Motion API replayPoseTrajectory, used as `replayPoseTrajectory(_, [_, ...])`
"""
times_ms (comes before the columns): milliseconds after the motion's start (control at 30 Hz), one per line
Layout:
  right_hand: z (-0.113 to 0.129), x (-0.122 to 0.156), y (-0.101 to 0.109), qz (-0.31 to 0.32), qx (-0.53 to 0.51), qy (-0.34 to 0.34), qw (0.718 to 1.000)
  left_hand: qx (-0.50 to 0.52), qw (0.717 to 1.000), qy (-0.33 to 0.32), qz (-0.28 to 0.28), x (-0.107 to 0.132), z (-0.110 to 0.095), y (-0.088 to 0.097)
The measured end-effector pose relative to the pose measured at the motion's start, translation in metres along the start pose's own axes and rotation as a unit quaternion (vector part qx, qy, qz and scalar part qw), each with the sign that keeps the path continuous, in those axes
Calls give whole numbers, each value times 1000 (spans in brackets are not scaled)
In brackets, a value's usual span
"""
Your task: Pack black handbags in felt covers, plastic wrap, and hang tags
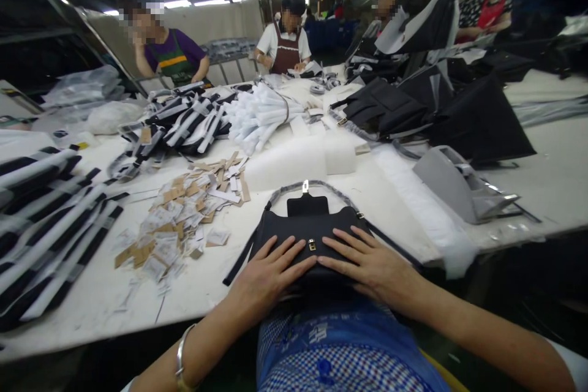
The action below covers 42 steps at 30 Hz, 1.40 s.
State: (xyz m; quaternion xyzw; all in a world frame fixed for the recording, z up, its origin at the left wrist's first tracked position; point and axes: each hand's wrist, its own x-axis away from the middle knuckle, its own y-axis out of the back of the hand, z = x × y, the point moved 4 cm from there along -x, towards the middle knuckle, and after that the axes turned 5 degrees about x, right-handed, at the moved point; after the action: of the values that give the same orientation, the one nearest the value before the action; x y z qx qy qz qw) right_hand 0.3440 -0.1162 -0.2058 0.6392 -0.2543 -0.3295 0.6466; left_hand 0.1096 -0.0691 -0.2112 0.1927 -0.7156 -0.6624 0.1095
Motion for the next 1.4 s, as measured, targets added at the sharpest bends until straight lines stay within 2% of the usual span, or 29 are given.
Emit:
replayPoseTrajectory(133, [-21,-8,-23,-1,-27,31,999,22,1000,11,0,-7,11,-20])
replayPoseTrajectory(267, [-32,-6,-45,5,-94,30,995,97,995,34,15,-6,14,-37])
replayPoseTrajectory(400, [-34,-7,-36,15,-164,5,986,139,989,47,1,-4,8,-38])
replayPoseTrajectory(500, [-35,-23,-21,7,-200,-42,979,131,990,57,-15,-6,5,-38])
replayPoseTrajectory(567, [-36,-41,-15,-14,-183,-83,979,118,991,57,-20,-6,4,-39])
replayPoseTrajectory(667, [-32,-72,-14,-15,-87,-112,990,96,994,52,-27,-5,4,-41])
replayPoseTrajectory(800, [-21,-101,-16,49,13,-60,997,70,996,40,-47,-2,5,-45])
replayPoseTrajectory(933, [-17,-112,-14,92,24,-23,995,39,997,23,-66,-1,6,-47])
replayPoseTrajectory(1067, [-19,-116,-22,137,-19,-95,986,-7,995,3,-99,-2,7,-51])
replayPoseTrajectory(1167, [-23,-117,-28,154,-41,-166,973,-45,986,-19,-161,-3,9,-58])
replayPoseTrajectory(1233, [-30,-120,-28,185,-76,-172,965,-71,976,-33,-206,-3,12,-62])
replayPoseTrajectory(1300, [-41,-126,-27,265,-186,-146,935,-100,966,-47,-232,-2,16,-65])
replayPoseTrajectory(1333, [-51,-131,-23,279,-243,-141,918,-114,963,-51,-238,-2,18,-67])
replayPoseTrajectory(1367, [-66,-138,-18,259,-285,-153,910,-124,961,-55,-241,-1,20,-68])
replayPoseTrajectory(1400, [-85,-147,-10,208,-304,-180,912,-131,959,-58,-244,-1,21,-70])
